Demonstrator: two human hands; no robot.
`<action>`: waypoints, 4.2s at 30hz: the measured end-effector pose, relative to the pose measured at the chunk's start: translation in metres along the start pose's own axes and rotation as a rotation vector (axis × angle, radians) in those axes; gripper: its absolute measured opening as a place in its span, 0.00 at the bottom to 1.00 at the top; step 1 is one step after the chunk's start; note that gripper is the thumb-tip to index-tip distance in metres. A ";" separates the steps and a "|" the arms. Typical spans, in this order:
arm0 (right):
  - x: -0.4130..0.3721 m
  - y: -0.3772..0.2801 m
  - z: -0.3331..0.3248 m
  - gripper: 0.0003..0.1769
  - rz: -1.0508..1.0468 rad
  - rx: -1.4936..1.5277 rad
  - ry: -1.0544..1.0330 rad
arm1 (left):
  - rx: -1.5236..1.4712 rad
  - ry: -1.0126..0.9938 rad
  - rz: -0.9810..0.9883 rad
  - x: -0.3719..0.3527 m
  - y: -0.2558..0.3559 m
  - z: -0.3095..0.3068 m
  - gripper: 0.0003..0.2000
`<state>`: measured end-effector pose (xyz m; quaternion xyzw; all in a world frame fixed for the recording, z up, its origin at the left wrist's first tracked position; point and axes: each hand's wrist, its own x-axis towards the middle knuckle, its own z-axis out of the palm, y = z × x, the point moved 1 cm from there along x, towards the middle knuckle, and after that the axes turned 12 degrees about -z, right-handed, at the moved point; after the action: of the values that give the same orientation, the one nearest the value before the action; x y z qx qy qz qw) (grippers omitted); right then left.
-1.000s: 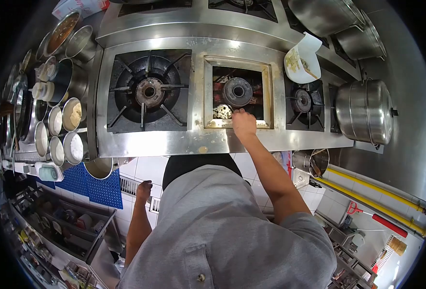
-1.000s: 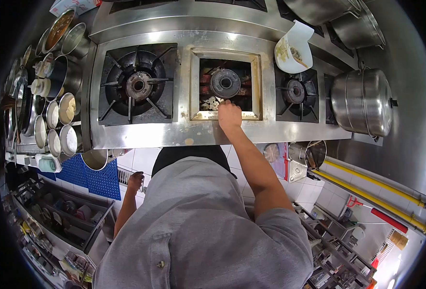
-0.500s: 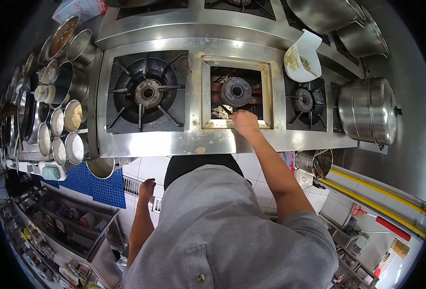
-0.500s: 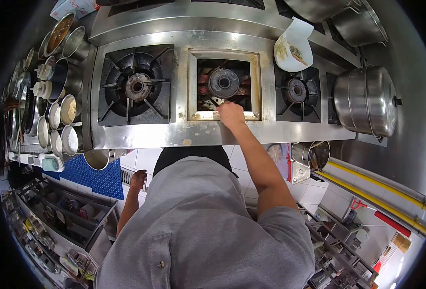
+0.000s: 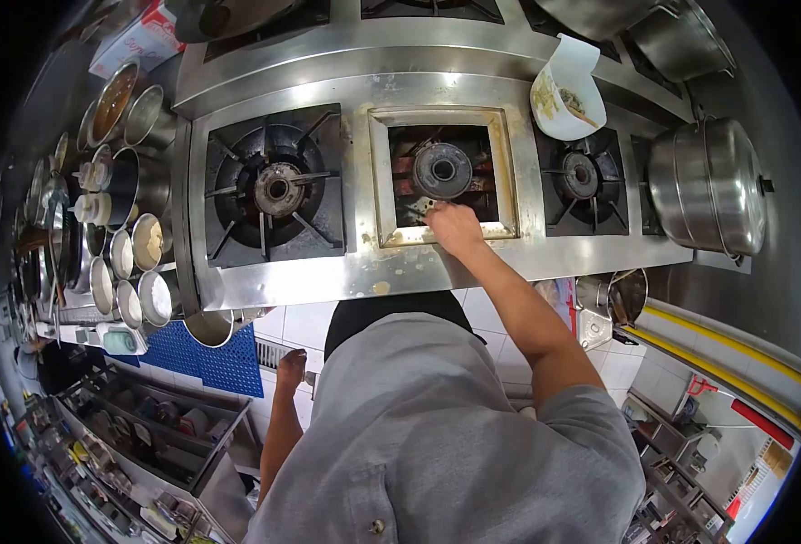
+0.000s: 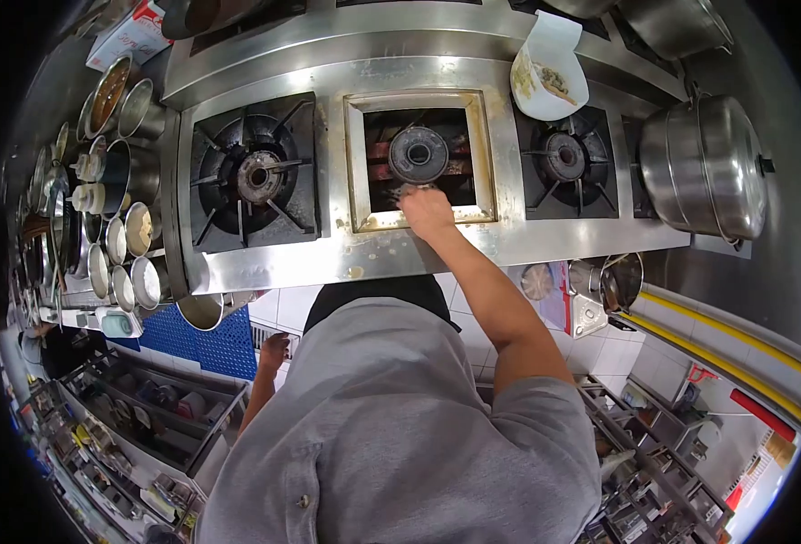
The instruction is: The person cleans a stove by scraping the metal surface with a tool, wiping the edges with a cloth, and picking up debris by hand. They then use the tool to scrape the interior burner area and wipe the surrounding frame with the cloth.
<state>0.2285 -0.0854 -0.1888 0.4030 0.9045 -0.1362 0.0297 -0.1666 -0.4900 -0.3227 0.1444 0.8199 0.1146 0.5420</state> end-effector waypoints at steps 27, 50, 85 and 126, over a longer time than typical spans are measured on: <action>-0.031 0.052 -0.005 0.09 0.786 0.070 0.214 | 0.075 -0.012 0.449 -0.048 0.182 0.017 0.15; -0.038 0.077 -0.016 0.11 0.517 0.065 0.091 | 0.145 0.014 0.229 0.026 0.074 -0.009 0.15; 0.057 0.140 -0.086 0.08 0.847 1.411 -0.048 | 0.168 -0.101 0.357 0.010 0.042 0.002 0.15; -0.071 0.041 0.003 0.19 0.437 0.003 0.137 | 0.188 -0.091 0.367 0.035 0.067 -0.025 0.16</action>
<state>0.3063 -0.1113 -0.1888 0.5975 0.7956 -0.1002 -0.0037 -0.1952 -0.4160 -0.3206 0.3462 0.7615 0.1277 0.5328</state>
